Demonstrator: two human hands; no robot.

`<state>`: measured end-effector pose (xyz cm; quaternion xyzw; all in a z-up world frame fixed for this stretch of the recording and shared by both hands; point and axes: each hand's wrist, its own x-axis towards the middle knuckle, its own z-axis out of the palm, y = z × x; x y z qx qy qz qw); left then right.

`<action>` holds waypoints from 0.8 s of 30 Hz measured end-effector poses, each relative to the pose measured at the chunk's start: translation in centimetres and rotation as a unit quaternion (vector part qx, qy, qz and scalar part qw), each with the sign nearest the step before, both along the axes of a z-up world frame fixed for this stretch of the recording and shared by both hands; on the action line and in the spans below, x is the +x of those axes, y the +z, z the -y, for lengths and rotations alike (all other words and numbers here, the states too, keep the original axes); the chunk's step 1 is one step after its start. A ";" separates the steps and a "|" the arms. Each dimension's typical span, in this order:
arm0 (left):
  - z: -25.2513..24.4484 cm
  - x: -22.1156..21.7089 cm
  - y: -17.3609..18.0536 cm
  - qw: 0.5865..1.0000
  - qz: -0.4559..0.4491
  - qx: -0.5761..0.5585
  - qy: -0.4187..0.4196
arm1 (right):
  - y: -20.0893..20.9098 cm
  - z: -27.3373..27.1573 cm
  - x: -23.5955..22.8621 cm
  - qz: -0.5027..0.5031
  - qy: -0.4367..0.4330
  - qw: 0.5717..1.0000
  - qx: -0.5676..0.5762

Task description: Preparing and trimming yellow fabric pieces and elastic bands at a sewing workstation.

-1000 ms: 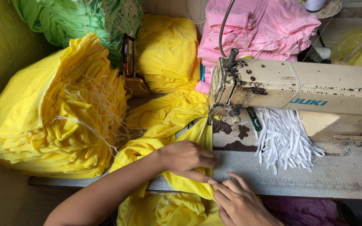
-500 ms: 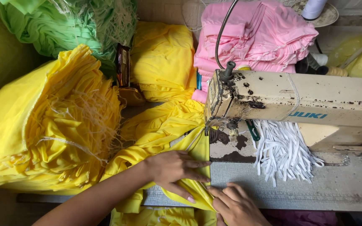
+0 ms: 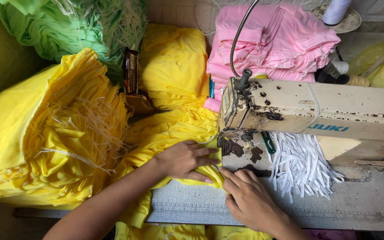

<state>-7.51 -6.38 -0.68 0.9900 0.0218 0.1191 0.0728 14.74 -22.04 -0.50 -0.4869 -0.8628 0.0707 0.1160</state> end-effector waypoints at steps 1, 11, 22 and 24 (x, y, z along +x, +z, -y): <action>-0.2 0.1 -0.1 1.000 0.004 0.007 0.017 | -0.2 -0.6 0.1 0.014 -0.017 1.000 -0.023; 0.2 1.3 -0.3 0.989 -0.005 0.079 0.125 | 0.5 -5.4 0.8 0.038 -0.049 0.996 -0.061; 5.8 2.8 5.1 0.969 -0.214 -0.096 0.078 | 2.4 1.5 -1.5 -0.355 -0.061 0.816 -0.452; 5.9 2.9 4.8 0.981 -0.156 -0.104 -0.043 | 0.8 3.5 -1.4 -0.301 0.007 0.851 -0.431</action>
